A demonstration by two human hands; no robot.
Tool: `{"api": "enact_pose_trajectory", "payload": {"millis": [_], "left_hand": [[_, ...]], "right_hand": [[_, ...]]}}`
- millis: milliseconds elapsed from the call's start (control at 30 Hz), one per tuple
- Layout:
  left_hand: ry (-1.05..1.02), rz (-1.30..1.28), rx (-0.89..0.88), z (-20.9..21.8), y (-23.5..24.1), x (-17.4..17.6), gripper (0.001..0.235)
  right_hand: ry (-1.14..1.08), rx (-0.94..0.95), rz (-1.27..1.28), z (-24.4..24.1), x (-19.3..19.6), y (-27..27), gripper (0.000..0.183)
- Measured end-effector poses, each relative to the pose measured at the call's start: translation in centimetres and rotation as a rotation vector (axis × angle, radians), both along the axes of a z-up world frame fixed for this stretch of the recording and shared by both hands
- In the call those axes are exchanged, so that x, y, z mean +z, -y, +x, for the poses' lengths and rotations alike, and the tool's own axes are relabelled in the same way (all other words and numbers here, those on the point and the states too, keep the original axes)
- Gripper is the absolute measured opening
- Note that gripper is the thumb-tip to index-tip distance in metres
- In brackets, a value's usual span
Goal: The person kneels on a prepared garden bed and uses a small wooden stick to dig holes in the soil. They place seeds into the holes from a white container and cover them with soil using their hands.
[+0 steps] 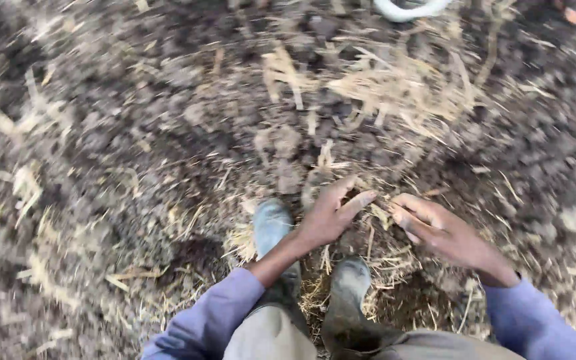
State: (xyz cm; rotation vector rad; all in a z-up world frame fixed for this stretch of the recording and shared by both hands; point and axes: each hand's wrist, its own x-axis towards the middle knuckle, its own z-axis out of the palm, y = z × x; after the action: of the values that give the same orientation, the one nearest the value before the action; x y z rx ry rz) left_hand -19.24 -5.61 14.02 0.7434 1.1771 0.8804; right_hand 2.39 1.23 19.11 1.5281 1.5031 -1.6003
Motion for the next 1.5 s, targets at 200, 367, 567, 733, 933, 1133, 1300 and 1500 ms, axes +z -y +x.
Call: {"api": "enact_pose_trajectory", "payload": {"millis": [200, 367, 567, 733, 933, 1133, 1300, 1500], "left_hand": [[-0.325, 0.011, 0.043, -4.8, 4.1, -2.0, 0.032], [-0.373, -0.166, 0.263, -8.5, 6.8, -2.1, 0.036], [-0.129, -0.382, 0.469, -11.1, 8.3, -4.8, 0.053], [-0.066, -0.514, 0.592, -11.7, 8.4, -5.4, 0.055], [-0.337, -0.252, 0.789, -14.7, 11.0, -9.9, 0.027], [-1.195, -0.322, 0.289, -18.9, 12.7, -13.2, 0.049], [-1.292, -0.421, -0.114, -20.9, 13.0, -14.3, 0.062], [-1.244, -0.501, -0.115, -18.5, 14.3, -18.1, 0.069]], "right_hand": [[-0.13, 0.449, 0.014, -8.1, -0.3, -3.6, 0.035], [-0.083, 0.679, 0.047, -16.7, 1.0, -4.0, 0.034], [-0.174, 0.755, 0.085, -20.8, -1.7, -2.4, 0.021], [-0.154, 0.737, 0.038, -22.8, -1.6, -1.2, 0.023], [-0.127, 0.792, 0.049, -24.3, -3.2, -1.5, 0.028], [-0.057, 0.93, 0.061, -29.6, -1.1, -2.0, 0.038], [-0.038, 1.126, 0.147, -34.5, -1.5, -0.9, 0.036], [-0.153, 1.399, 0.398, -36.7, -7.0, 0.7, 0.04]]}}
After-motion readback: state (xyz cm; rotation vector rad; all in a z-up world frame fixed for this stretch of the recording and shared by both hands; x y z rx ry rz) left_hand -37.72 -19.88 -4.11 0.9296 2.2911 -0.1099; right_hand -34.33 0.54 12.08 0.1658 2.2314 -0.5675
